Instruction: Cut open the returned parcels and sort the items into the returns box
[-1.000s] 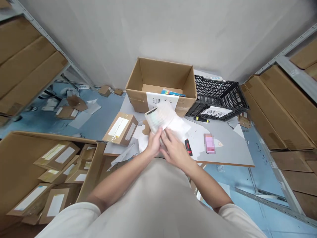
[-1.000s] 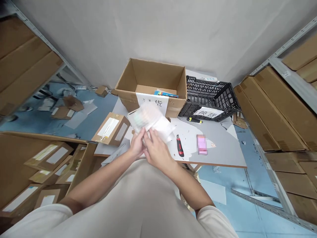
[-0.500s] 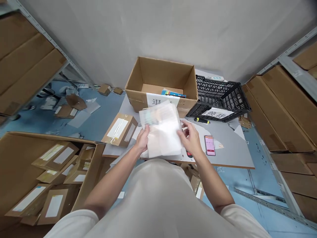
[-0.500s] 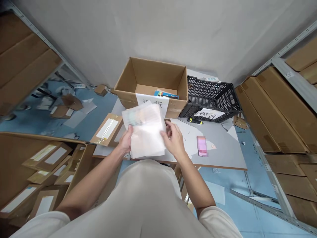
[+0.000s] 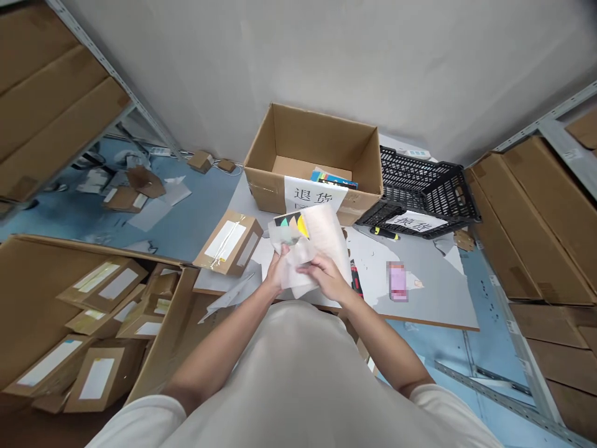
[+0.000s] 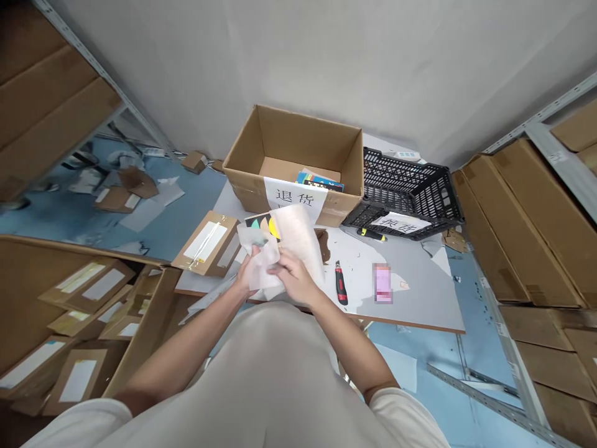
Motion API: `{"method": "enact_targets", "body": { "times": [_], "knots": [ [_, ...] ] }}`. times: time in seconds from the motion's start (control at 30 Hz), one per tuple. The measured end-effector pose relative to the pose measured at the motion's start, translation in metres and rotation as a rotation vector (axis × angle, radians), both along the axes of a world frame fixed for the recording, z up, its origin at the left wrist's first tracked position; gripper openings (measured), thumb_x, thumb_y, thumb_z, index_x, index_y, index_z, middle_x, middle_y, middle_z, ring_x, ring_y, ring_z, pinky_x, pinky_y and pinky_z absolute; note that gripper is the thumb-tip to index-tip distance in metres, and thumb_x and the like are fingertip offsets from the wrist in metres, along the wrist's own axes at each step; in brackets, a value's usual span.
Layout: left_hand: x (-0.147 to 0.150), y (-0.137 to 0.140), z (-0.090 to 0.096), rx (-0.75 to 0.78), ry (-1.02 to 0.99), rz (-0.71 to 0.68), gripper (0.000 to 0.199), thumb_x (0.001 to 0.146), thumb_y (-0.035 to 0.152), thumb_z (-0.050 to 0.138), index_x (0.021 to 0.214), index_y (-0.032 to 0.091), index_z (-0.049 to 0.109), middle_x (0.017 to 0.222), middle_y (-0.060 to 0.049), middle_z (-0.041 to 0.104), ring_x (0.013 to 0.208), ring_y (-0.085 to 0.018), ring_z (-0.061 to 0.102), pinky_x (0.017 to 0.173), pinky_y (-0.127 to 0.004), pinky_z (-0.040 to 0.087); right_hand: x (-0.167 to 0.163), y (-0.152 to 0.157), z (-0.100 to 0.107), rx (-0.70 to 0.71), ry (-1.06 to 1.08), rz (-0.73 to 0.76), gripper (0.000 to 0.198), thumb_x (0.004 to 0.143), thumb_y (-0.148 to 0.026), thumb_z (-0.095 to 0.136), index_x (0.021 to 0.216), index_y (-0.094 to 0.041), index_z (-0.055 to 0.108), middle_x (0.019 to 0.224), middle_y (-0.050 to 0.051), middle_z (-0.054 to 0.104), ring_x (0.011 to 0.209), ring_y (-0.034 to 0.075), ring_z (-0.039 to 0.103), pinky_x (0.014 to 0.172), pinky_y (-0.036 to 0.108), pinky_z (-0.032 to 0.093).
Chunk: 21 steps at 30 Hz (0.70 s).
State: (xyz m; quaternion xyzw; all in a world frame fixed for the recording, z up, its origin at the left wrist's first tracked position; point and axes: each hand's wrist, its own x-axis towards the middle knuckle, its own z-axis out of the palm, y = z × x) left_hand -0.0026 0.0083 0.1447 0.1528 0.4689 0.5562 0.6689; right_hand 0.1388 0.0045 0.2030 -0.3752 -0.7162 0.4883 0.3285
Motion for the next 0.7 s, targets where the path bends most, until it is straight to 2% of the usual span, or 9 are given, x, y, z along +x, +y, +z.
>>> {"method": "enact_targets", "body": {
  "times": [0.13,0.23,0.3,0.37,0.43,0.53,0.6,0.7],
  "knots": [
    [-0.003,0.0,0.005,0.046,-0.005,0.014,0.062,0.075,0.064,0.061,0.117,0.019,0.055,0.124,-0.012,0.062,0.113,-0.027,0.06,0.091,-0.038,0.052,0.013,0.009,-0.014,0.017,0.062,-0.414,0.043,0.085,-0.025,0.042,0.125,-0.023,0.058,0.127,0.008,0.056,0.109,0.019,0.056,0.094,0.037,0.048],
    [-0.012,0.0,0.007,-0.011,0.009,-0.002,0.063,0.077,0.064,0.059,0.118,0.016,0.054,0.121,-0.014,0.064,0.112,-0.029,0.061,0.092,-0.041,0.052,0.036,0.019,-0.019,-0.027,-0.006,-0.544,0.043,0.088,-0.035,0.044,0.127,-0.023,0.057,0.129,0.009,0.057,0.118,0.02,0.052,0.107,0.043,0.036],
    [-0.018,0.0,0.007,-0.045,0.007,-0.042,0.064,0.077,0.066,0.056,0.117,0.015,0.056,0.115,-0.014,0.067,0.108,-0.03,0.063,0.09,-0.043,0.052,0.046,0.024,-0.018,-0.11,-0.042,-0.537,0.044,0.089,-0.042,0.042,0.123,-0.02,0.06,0.124,0.011,0.061,0.117,0.023,0.053,0.107,0.047,0.034],
    [-0.021,0.001,0.009,-0.035,-0.002,-0.082,0.063,0.078,0.066,0.055,0.116,0.015,0.057,0.111,-0.013,0.068,0.106,-0.029,0.064,0.091,-0.043,0.052,0.048,0.024,-0.013,-0.182,-0.007,-0.507,0.048,0.09,-0.048,0.041,0.122,-0.018,0.06,0.118,0.013,0.064,0.108,0.024,0.059,0.101,0.048,0.041],
    [-0.021,0.001,0.011,-0.024,-0.011,-0.118,0.061,0.078,0.065,0.055,0.113,0.015,0.058,0.109,-0.013,0.069,0.105,-0.029,0.064,0.092,-0.043,0.052,0.043,0.02,-0.006,-0.201,0.039,-0.447,0.051,0.086,-0.05,0.048,0.125,-0.018,0.056,0.116,0.013,0.065,0.103,0.024,0.062,0.094,0.045,0.047],
    [-0.018,0.008,0.015,-0.027,-0.005,-0.163,0.063,0.077,0.07,0.051,0.108,0.015,0.061,0.104,-0.014,0.07,0.103,-0.03,0.065,0.091,-0.044,0.052,0.031,0.013,0.004,-0.181,0.055,-0.317,0.061,0.076,-0.047,0.064,0.129,-0.02,0.05,0.118,0.012,0.065,0.105,0.024,0.062,0.093,0.042,0.049],
    [-0.018,0.018,0.019,-0.001,0.057,-0.13,0.063,0.077,0.07,0.052,0.104,0.015,0.063,0.1,-0.013,0.071,0.101,-0.03,0.066,0.09,-0.043,0.053,0.029,0.01,0.005,-0.199,0.093,-0.315,0.063,0.075,-0.046,0.065,0.13,-0.021,0.047,0.118,0.011,0.065,0.105,0.024,0.062,0.091,0.04,0.05],
    [-0.031,0.045,0.025,0.103,0.26,-0.026,0.054,0.075,0.06,0.062,0.103,0.014,0.064,0.098,-0.012,0.071,0.103,-0.028,0.065,0.091,-0.041,0.052,0.041,0.008,0.0,-0.26,0.211,-0.421,0.059,0.078,-0.047,0.062,0.129,-0.023,0.045,0.116,0.009,0.066,0.101,0.022,0.065,0.087,0.04,0.053]
  ]
}}
